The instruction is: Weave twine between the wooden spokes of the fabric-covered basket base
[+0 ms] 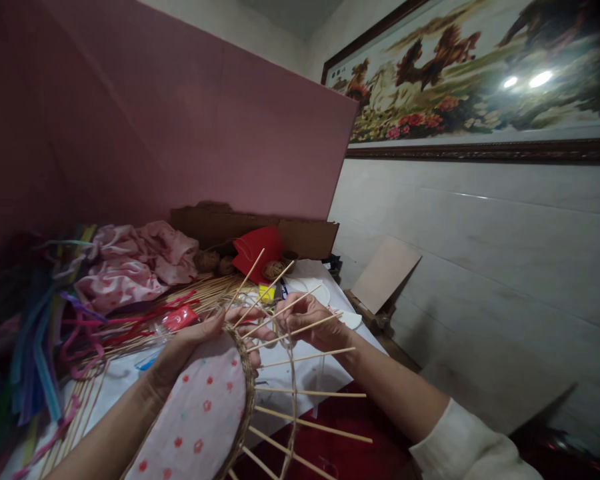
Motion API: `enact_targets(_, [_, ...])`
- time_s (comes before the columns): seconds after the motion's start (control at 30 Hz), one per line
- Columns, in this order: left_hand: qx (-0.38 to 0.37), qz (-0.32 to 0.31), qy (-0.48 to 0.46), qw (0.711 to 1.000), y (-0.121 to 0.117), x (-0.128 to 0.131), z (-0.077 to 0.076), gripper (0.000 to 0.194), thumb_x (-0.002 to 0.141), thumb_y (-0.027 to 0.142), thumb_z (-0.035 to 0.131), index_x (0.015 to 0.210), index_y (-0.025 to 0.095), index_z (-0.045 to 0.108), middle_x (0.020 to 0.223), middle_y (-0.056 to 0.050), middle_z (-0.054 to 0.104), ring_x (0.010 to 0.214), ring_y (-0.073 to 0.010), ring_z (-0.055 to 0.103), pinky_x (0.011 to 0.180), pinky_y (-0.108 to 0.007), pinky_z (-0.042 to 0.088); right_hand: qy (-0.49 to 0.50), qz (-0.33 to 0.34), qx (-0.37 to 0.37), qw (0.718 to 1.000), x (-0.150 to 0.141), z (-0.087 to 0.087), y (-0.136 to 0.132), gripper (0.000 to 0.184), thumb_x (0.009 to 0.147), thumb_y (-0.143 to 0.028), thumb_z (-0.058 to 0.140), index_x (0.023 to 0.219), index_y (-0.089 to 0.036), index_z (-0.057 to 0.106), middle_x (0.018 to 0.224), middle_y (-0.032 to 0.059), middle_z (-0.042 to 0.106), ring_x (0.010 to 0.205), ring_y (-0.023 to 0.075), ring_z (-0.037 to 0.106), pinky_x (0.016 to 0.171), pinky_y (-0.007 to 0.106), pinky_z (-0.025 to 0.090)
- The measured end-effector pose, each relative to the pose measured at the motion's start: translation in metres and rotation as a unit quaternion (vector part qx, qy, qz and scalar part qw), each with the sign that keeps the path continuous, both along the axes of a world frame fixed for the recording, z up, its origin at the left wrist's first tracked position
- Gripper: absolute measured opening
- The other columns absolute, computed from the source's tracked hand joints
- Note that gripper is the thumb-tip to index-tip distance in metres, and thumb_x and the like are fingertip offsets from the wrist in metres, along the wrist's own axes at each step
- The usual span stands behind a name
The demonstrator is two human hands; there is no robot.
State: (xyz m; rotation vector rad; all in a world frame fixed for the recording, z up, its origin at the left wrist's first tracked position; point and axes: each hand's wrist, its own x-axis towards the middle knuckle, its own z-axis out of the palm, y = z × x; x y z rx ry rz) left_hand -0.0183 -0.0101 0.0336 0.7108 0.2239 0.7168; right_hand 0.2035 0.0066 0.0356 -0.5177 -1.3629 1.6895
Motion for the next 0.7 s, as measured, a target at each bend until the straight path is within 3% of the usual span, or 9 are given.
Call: enact_targets(0.7, [-0.013, 0.015, 0.003, 1.000, -0.003, 0.003, 0.002, 0.041, 0.083, 0.030, 0.047, 0.121, 0.018, 0.054, 0.087, -0.013, 0.069, 0.067, -0.0267, 0.066, 0.064, -0.041, 0.051, 0.017, -0.074, -0.032, 0.997, -0.013, -0.005, -0.012, 0.033, 0.057, -0.037, 0.080, 0.064, -0.015, 0.057, 0.047, -0.0076, 0.042, 0.037, 0.0025, 0.027, 0.036, 0.018, 0.018])
